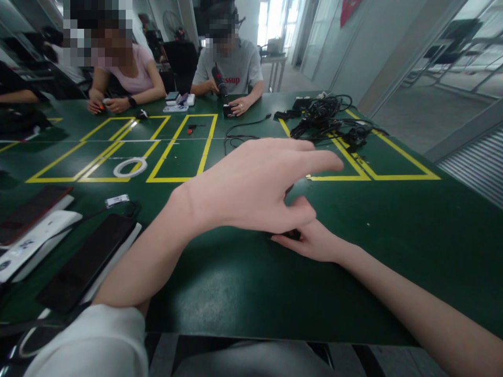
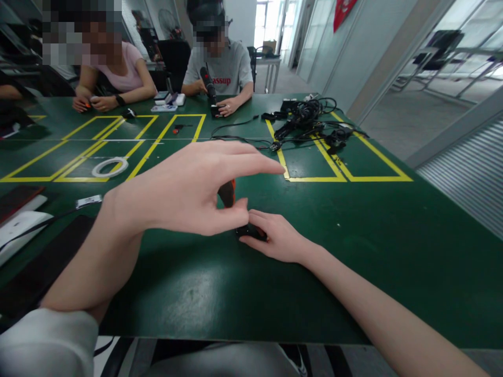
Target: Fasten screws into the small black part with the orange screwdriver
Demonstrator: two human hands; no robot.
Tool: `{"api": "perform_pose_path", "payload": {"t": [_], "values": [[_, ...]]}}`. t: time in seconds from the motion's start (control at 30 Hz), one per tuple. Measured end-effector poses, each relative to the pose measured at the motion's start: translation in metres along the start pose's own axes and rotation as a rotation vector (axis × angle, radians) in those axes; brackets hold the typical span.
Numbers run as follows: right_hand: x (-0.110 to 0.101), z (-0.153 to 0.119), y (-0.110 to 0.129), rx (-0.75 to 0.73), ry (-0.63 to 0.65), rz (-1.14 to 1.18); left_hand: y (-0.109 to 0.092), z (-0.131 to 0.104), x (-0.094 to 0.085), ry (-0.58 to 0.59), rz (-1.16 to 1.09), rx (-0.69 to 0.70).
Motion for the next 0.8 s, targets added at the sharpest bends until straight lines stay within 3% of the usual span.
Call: {"api": "perform_pose_path", "payload": {"t": [0.2, 0.33, 0.47, 0.6, 0.8], "values": [[0.0, 0.001, 0.001, 0.006, 0.017, 0.004, -0.012, 0.001, 0.0, 0.016, -0.108, 0.064], [0.0, 0.002, 0.004, -0.014, 0.033, 0.009, -0.007, 0.007, 0.0, -0.053, -0.05, 0.05], [0.001, 0.002, 0.003, 0.001, 0.046, 0.0, 0.003, 0.008, 0.005, -0.011, 0.078, -0.02], [0.001, 0.001, 0.001, -0.001, 0.031, -0.01, 0.006, 0.005, 0.0, -0.048, 0.159, -0.045], [-0.001, 0.002, 0.003, -0.018, -0.002, 0.014, -0.008, -0.006, -0.007, 0.084, -0.099, 0.044]]}}
Point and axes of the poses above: each hand's wrist, its own z-axis towards the middle knuckle, its own x-axis out of the palm, y = z × x, the point moved 9 cm from there along z, towards the middle knuckle, and after that the axes turned 11 degrees about -y, right-handed, at the moved point
